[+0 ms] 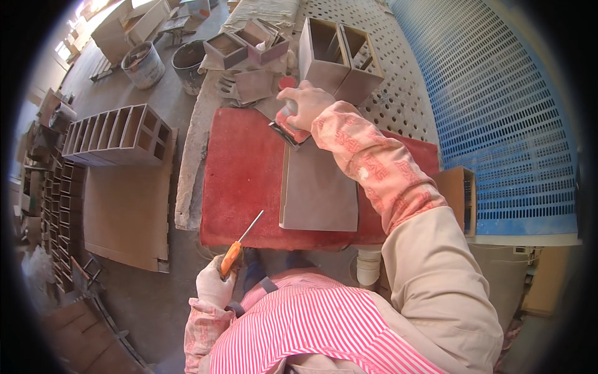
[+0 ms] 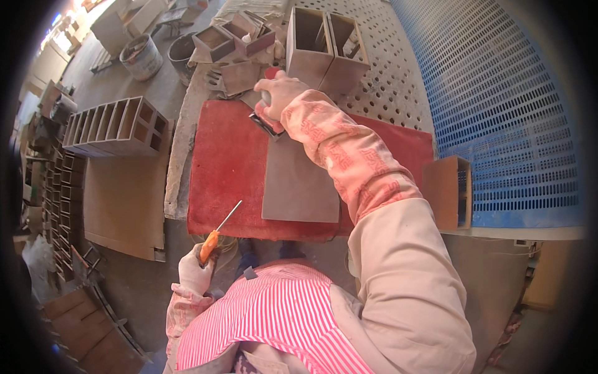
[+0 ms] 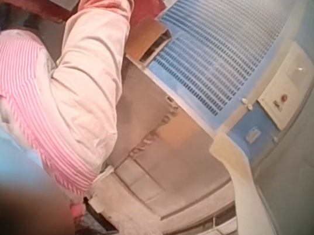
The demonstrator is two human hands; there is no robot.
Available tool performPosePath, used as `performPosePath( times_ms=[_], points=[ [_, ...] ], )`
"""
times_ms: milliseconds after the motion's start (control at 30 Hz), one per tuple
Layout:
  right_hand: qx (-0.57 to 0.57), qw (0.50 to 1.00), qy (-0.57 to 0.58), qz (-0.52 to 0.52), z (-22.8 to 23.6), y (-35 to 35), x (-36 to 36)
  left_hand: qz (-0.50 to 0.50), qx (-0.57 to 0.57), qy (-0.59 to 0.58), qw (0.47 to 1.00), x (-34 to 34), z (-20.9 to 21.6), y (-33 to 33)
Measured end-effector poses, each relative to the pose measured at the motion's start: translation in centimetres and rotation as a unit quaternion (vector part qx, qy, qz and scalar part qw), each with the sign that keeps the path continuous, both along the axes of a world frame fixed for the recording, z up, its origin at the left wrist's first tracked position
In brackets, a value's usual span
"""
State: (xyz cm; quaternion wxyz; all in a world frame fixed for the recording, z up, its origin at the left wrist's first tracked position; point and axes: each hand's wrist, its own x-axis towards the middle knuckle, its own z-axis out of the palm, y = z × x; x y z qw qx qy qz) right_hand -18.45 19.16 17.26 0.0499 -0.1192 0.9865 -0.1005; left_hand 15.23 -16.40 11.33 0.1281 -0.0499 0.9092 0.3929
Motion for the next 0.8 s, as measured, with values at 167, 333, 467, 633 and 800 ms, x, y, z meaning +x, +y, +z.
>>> performPosePath(
  times_ms=[167, 333, 467, 633, 800],
  points=[
    [-0.018, 0.999, 0.032, -0.039, 0.7, 5.0, 3.6, 0.017, -0.001, -0.004, 1.000, -0.2, 0.6, -0.2],
    [-0.024, 0.987, 0.089, -0.128, 0.9, 7.6, 15.1, -0.003, 0.013, 0.000, 1.000, -1.2, -0.3, -0.5],
    [-0.020, 0.992, 0.075, -0.100, 1.1, 3.5, 19.2, -0.034, 0.007, 0.008, 0.999, -2.9, -1.2, -0.3],
    [-0.063, 0.994, 0.086, -0.023, 0.9, -4.3, 19.1, -0.002, 0.043, 0.035, 0.998, -4.2, -1.5, -1.0],
    [-0.120, 0.990, 0.045, 0.060, 1.3, -7.6, 24.8, 0.012, 0.022, 0.031, 0.999, -4.3, -1.7, -3.2]
  ],
)
